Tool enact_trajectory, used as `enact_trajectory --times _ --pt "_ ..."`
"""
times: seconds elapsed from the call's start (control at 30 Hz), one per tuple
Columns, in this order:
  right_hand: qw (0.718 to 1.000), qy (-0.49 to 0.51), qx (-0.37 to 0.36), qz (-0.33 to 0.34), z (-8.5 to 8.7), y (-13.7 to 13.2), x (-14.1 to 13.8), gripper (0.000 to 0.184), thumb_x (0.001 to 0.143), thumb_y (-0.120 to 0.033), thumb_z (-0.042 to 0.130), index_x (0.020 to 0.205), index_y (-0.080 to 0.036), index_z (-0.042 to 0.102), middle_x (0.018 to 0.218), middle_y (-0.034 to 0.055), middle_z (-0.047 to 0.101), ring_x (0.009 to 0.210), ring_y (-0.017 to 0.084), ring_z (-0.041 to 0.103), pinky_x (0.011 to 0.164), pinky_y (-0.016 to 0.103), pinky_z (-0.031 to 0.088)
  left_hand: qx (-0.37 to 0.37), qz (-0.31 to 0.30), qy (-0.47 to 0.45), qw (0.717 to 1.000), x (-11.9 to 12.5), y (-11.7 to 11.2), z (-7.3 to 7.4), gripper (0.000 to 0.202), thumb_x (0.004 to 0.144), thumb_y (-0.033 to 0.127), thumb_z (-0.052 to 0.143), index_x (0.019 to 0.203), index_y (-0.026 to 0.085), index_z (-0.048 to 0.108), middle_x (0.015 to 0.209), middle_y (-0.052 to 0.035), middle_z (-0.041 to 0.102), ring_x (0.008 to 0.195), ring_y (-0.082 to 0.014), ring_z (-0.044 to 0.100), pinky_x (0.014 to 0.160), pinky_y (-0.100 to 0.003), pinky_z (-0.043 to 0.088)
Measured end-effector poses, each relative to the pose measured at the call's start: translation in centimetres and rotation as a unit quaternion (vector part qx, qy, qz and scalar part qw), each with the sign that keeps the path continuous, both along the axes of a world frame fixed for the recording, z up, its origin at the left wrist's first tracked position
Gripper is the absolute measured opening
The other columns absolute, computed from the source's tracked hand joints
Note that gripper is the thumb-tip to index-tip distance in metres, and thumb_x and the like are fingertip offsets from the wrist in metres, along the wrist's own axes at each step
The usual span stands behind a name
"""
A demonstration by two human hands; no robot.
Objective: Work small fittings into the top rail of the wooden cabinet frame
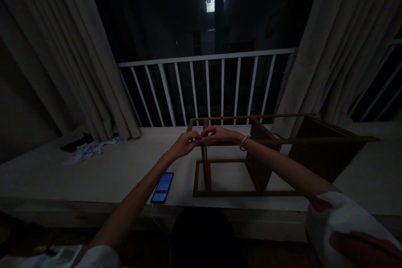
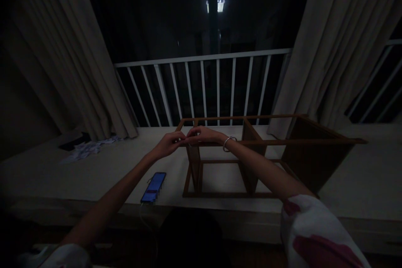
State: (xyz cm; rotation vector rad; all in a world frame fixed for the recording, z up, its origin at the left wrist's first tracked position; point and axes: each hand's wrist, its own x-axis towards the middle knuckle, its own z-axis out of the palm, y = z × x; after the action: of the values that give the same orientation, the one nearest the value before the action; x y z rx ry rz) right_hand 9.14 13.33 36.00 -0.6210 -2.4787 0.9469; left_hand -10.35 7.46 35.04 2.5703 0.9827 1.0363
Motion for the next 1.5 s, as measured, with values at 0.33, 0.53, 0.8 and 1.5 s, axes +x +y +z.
enact_trajectory --times 0.33,0.53,0.8,1.5 --pt "1.000 0.005 0.015 0.008 0.0 -0.1 0.3 0.040 0.071 -0.045 0.054 0.095 -0.014 0.062 0.090 0.0027 0.061 0.082 0.013 0.054 0.073 0.023 0.039 -0.017 0.021 -0.019 0.999 0.5 0.1 0.0 0.023 0.078 0.033 0.047 0.074 0.014 0.060 0.070 -0.0015 0.058 0.065 -0.0099 0.051 0.060 -0.021 0.039" --pt "1.000 0.009 0.010 0.014 0.0 0.0 0.4 0.039 0.071 -0.044 0.053 0.096 -0.014 0.062 0.090 0.0027 0.061 0.082 0.013 0.054 0.074 0.023 0.039 -0.013 0.039 -0.022 0.999 0.8 0.1 0.1 0.025 0.077 0.036 0.048 0.074 0.014 0.060 0.068 -0.0009 0.059 0.062 -0.0093 0.050 0.056 -0.020 0.037" --pt "0.996 0.049 -0.074 0.026 0.1 0.2 0.2 0.037 0.070 -0.042 0.055 0.091 -0.011 0.061 0.089 0.0034 0.060 0.083 0.013 0.053 0.076 0.024 0.039 -0.030 0.070 -0.038 0.996 1.1 0.2 0.0 0.025 0.074 0.037 0.051 0.073 0.014 0.062 0.064 0.0003 0.058 0.055 -0.0074 0.045 0.052 -0.019 0.034" --pt "0.994 0.057 -0.082 0.043 -0.9 1.4 0.2 0.026 0.071 -0.029 0.056 0.089 -0.012 0.059 0.082 0.0015 0.059 0.074 0.010 0.052 0.071 0.023 0.040 -0.102 0.057 -0.093 0.989 1.6 0.6 0.4 0.022 0.069 0.032 0.055 0.080 0.013 0.059 0.060 0.0011 0.054 0.054 -0.0079 0.046 0.049 -0.018 0.035"
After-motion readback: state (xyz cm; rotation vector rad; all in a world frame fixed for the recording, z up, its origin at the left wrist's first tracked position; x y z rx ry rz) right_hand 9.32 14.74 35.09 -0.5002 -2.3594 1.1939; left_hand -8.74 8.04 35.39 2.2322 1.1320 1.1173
